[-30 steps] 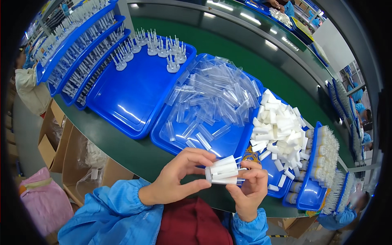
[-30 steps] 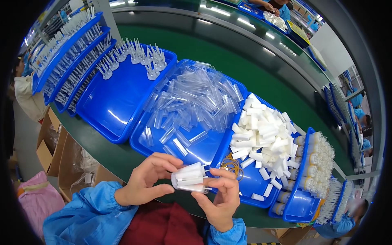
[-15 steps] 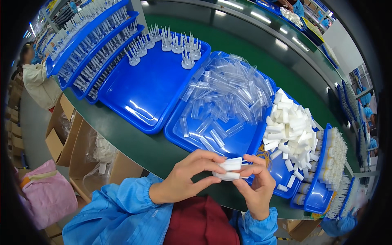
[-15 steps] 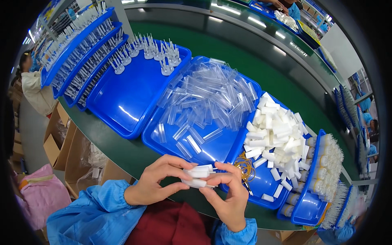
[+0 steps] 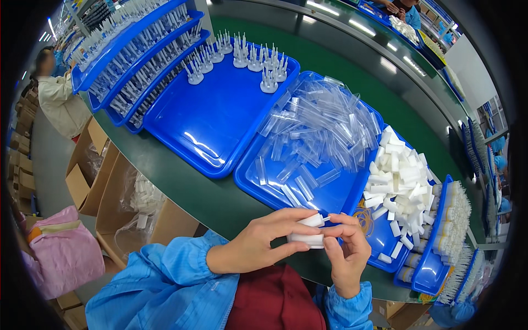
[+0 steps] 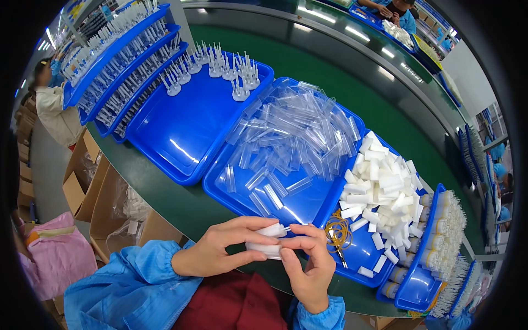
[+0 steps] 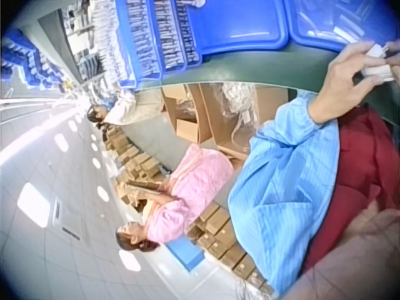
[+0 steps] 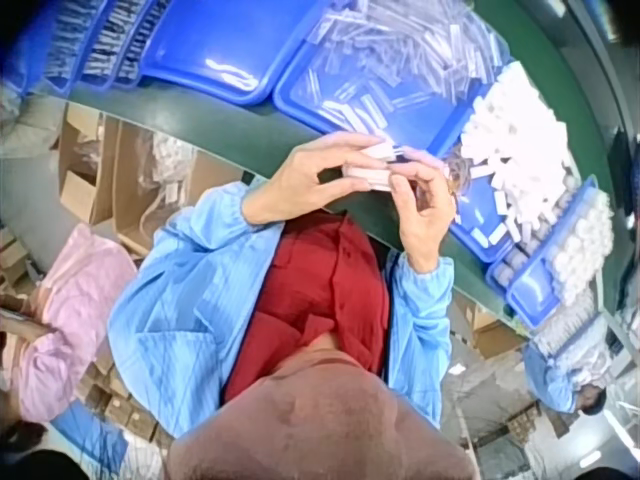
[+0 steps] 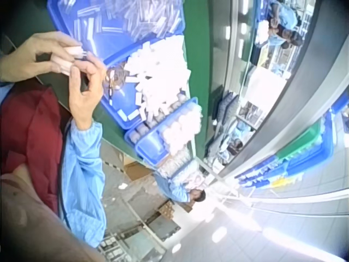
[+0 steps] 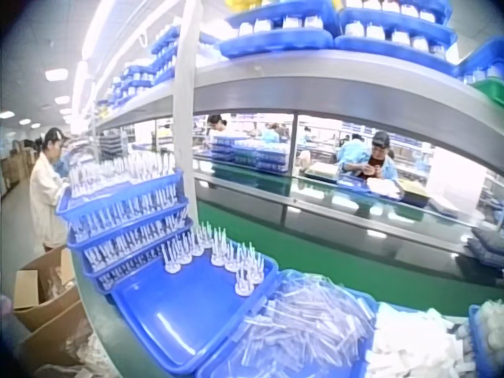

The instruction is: Assembling small white and clear plastic tubes and caps into sprayer units and securing them with rubber bands.

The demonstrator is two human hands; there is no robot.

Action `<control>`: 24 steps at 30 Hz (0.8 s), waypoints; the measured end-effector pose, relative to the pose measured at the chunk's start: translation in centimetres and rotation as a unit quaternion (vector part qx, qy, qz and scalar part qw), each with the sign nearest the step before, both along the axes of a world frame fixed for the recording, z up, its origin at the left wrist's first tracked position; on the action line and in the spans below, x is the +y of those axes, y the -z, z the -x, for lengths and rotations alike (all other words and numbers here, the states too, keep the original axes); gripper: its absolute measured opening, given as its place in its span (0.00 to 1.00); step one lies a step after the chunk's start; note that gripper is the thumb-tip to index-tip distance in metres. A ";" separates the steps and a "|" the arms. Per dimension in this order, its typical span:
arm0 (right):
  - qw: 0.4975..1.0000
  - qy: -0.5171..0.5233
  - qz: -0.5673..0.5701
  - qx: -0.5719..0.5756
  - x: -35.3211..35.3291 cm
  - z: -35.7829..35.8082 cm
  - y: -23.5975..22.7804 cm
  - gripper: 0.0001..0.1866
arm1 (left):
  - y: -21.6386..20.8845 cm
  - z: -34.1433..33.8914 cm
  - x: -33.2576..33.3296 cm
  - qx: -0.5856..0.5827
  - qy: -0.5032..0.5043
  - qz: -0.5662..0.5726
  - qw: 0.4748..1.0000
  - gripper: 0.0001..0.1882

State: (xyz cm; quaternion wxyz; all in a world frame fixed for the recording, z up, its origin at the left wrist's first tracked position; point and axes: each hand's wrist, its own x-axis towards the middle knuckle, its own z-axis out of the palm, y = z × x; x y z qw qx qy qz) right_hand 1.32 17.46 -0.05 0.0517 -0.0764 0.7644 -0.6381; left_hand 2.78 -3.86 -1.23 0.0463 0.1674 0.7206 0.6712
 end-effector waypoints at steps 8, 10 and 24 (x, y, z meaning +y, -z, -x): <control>0.977 -0.021 -0.147 0.153 0.0 4.1 -0.8 0.08 | 0.7 0.4 -1.0 0.033 -0.081 0.027 0.996 0.17; 0.924 -0.025 -0.280 0.260 -0.6 6.9 -0.3 0.12 | 1.3 0.4 -1.3 -0.019 -0.119 -0.003 0.993 0.17; 0.996 -0.019 -0.086 0.026 -0.1 7.0 -2.0 0.21 | 1.1 0.2 -0.5 -0.072 -0.127 -0.076 0.986 0.15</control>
